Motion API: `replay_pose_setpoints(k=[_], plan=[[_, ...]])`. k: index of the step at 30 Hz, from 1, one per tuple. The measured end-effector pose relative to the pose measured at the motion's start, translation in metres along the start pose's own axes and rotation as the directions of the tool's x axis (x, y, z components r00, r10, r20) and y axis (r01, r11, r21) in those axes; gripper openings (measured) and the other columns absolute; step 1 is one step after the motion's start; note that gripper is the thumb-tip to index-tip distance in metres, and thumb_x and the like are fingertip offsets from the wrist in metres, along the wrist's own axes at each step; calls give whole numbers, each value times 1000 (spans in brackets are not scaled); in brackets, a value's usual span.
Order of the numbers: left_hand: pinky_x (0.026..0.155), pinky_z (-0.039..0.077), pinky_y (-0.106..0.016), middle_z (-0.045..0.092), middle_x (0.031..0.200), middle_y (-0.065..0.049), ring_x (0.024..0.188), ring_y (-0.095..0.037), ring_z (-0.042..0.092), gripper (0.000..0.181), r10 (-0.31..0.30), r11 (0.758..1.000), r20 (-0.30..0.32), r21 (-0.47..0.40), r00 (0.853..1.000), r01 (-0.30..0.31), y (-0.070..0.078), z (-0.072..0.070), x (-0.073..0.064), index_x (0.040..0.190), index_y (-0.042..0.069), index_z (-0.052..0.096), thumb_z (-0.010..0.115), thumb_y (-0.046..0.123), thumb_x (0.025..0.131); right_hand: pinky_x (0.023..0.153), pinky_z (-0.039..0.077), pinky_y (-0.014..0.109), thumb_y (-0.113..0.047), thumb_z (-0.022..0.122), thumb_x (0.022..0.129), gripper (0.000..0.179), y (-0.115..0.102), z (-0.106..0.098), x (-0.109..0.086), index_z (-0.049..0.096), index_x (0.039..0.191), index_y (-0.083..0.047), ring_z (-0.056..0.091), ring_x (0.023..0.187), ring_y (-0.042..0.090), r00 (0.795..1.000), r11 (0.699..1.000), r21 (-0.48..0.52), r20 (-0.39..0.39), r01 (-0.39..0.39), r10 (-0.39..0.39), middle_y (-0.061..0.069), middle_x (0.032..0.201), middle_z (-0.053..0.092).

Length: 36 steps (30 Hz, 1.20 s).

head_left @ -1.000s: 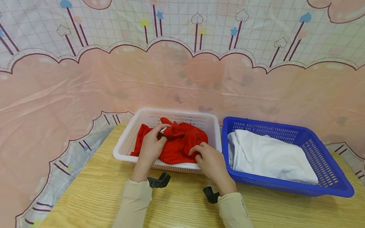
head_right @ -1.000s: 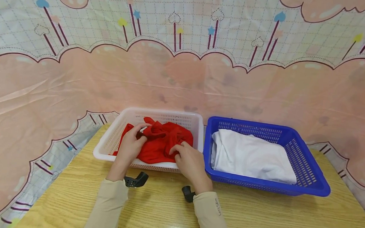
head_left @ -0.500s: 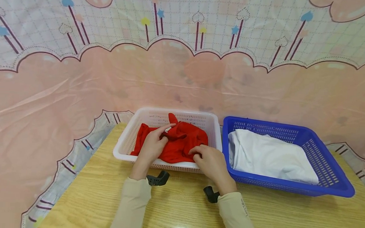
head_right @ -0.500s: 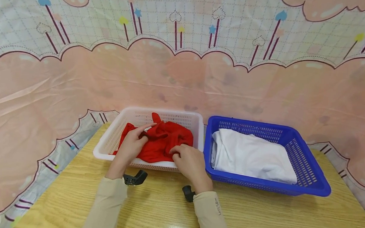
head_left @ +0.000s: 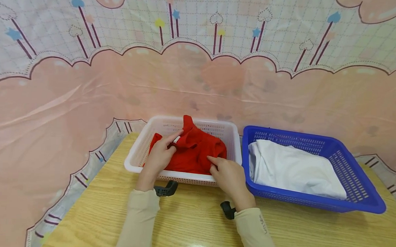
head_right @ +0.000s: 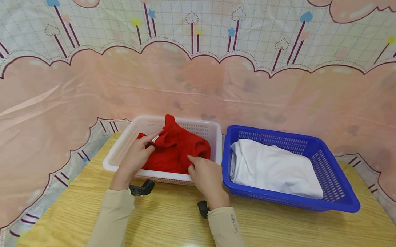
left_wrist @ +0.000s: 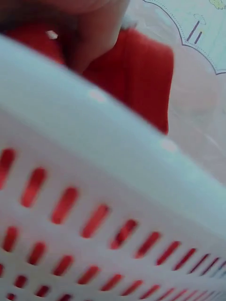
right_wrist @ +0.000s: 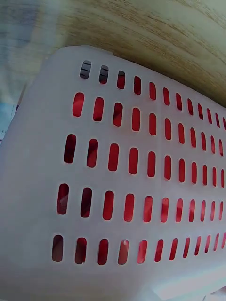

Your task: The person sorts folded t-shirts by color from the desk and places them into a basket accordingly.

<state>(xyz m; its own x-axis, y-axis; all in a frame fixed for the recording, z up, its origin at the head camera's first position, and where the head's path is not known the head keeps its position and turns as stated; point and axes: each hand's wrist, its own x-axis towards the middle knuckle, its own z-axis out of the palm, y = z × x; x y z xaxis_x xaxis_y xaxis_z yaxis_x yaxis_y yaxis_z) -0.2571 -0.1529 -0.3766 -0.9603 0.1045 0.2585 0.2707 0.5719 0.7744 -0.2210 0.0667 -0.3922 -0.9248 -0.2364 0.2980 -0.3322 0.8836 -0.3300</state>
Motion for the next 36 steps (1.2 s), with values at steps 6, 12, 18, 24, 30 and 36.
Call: replay_pose_setpoints(k=[6, 12, 18, 24, 30, 36], plan=[[75, 40, -35, 49, 127, -4, 94, -22, 48, 49, -112, 991, 55, 76, 992, 107, -4, -2, -1, 133, 30, 42, 45, 13, 88, 40, 31, 26, -23, 48, 84, 35, -2, 2, -2, 62, 115, -28, 44, 48, 11, 999, 997, -64, 40, 34, -31, -8, 59, 49], [89, 39, -41, 56, 119, -3, 102, -21, 51, 44, -142, 986, 37, 90, 989, 138, -4, -4, -2, 130, 25, 48, 53, 34, 87, 46, 38, 28, -25, 47, 85, 35, -1, 2, -1, 61, 117, -27, 56, 62, 16, 999, 996, -75, 36, 37, -34, -3, 82, 64], [73, 42, -36, 58, 113, -7, 84, -23, 50, 47, -170, 973, 6, 159, 985, 167, -6, -7, -1, 133, 20, 45, 51, 18, 86, 64, 48, 36, -27, 48, 86, 36, -1, 3, 0, 58, 120, -27, 59, 94, 19, 998, 997, -63, 42, 40, -37, 1, 111, 61], [66, 37, -32, 52, 120, -7, 80, -24, 46, 52, -180, 961, -8, 209, 984, 178, -9, -9, -3, 136, 16, 39, 47, 5, 85, 73, 47, 38, -29, 49, 87, 40, -1, 2, 0, 52, 127, -24, 54, 106, 19, 998, 999, -48, 62, 20, -17, 4, 120, 56], [71, 41, -36, 53, 121, -7, 86, -25, 49, 49, -156, 954, -51, 250, 986, 164, -12, -11, -5, 131, 16, 45, 44, 3, 84, 86, 43, 41, -33, 49, 87, 52, -1, 1, 0, 39, 136, -20, 45, 117, 19, 995, 999, -48, 96, -5, 10, 4, 133, 45], [91, 37, -45, 51, 120, -11, 106, -29, 46, 43, -110, 948, -98, 289, 989, 134, -12, -12, -3, 127, 11, 50, 45, 2, 85, 86, 43, 39, -32, 50, 87, 48, 0, 1, 2, 44, 133, -22, 37, 124, 18, 996, 999, -35, 86, 1, 2, 3, 141, 33]])
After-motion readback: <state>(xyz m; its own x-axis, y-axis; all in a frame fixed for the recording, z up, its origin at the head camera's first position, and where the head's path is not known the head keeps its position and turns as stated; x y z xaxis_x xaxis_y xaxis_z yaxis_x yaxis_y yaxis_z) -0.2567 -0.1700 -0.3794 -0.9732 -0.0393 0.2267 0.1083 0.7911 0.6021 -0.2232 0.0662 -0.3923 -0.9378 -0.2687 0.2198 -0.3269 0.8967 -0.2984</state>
